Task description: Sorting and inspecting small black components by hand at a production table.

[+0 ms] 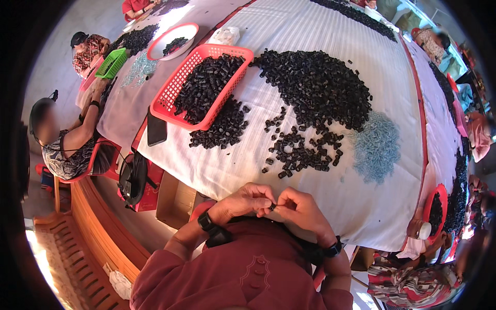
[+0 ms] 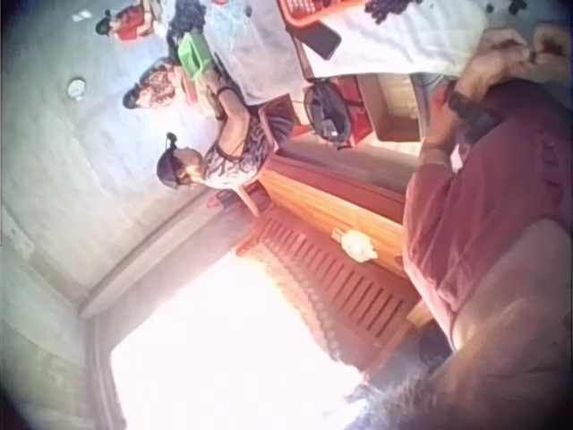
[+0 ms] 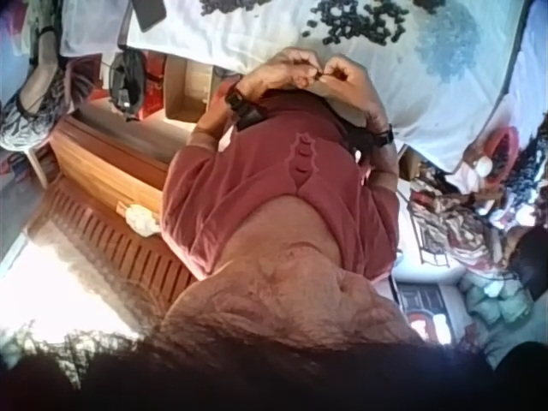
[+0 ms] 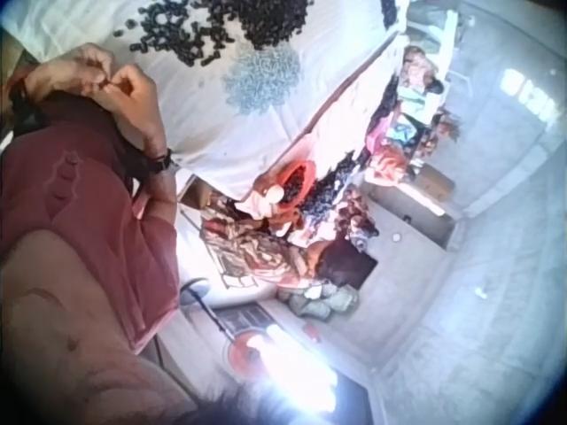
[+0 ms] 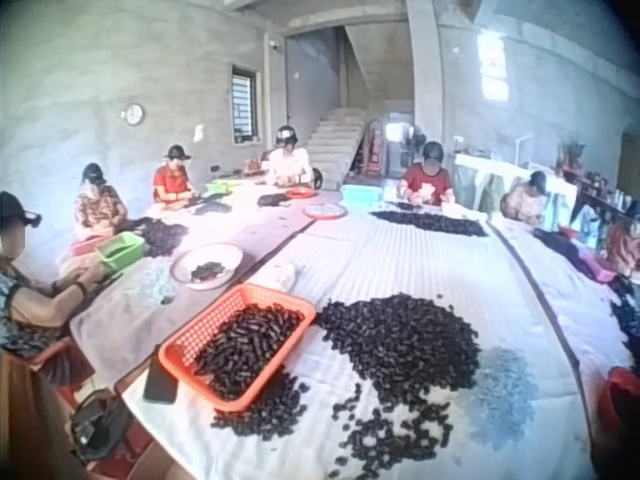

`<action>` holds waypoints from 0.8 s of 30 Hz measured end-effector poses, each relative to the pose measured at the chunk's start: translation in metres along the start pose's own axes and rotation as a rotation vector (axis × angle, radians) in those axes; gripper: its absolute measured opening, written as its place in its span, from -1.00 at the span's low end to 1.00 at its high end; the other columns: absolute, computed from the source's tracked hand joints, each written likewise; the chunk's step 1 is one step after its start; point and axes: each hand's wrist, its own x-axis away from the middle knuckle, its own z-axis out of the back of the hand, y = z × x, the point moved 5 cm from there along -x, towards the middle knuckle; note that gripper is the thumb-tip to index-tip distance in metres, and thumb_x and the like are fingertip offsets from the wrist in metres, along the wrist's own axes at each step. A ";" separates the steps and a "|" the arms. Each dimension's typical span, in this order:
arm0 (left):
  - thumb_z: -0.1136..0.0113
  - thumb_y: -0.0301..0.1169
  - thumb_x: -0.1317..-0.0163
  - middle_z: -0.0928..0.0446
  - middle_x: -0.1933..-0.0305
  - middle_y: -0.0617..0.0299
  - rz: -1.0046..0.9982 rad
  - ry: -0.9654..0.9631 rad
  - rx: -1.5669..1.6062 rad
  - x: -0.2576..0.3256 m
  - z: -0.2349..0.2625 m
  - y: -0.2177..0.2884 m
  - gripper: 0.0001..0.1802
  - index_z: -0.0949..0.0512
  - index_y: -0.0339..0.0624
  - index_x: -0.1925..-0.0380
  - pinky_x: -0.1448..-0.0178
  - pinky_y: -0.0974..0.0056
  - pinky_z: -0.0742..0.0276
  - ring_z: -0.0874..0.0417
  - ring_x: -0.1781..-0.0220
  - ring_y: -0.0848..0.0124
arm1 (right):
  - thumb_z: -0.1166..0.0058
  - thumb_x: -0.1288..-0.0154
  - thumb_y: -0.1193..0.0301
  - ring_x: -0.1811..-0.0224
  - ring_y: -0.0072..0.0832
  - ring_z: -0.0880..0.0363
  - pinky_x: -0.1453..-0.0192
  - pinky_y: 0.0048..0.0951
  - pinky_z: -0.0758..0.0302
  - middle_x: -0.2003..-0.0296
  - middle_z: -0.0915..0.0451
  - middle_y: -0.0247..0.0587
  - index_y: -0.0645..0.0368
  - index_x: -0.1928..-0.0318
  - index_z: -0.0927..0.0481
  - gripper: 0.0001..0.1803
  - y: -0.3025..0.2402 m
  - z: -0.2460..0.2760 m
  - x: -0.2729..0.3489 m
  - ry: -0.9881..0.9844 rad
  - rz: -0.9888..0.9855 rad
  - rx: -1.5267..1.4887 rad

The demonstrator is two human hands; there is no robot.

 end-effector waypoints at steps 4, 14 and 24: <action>-0.12 -0.49 -0.22 -0.57 0.47 0.23 -0.066 -0.057 -0.050 0.008 -0.008 0.022 -0.89 -0.52 -0.30 0.28 0.44 0.49 -0.49 -0.54 0.56 0.57 | -0.10 -0.15 0.54 0.47 -0.66 -0.38 0.41 -0.57 -0.35 0.49 -0.44 -0.40 0.21 0.34 -0.49 -0.93 0.000 0.006 -0.014 0.003 0.147 0.127; -0.11 -0.52 -0.20 -0.57 0.42 0.20 -0.068 -0.117 -0.031 0.010 -0.010 0.021 -0.84 -0.54 -0.31 0.22 0.35 0.45 -0.48 -0.54 0.49 0.53 | -0.08 0.03 0.37 0.08 -0.09 -0.41 0.14 -0.17 -0.44 0.15 -0.30 -0.03 0.22 0.04 -0.39 -0.53 -0.004 -0.025 -0.061 0.257 0.474 0.947; -0.11 -0.48 -0.21 -0.57 0.37 0.14 -0.112 -0.035 0.000 0.010 -0.008 0.024 -0.82 -0.50 -0.37 0.22 0.33 0.43 -0.52 -0.58 0.44 0.47 | -0.06 -0.04 0.53 0.20 -0.09 -0.49 0.22 -0.25 -0.47 0.26 -0.41 -0.05 0.21 0.13 -0.41 -0.69 -0.010 -0.017 -0.043 0.370 0.496 0.684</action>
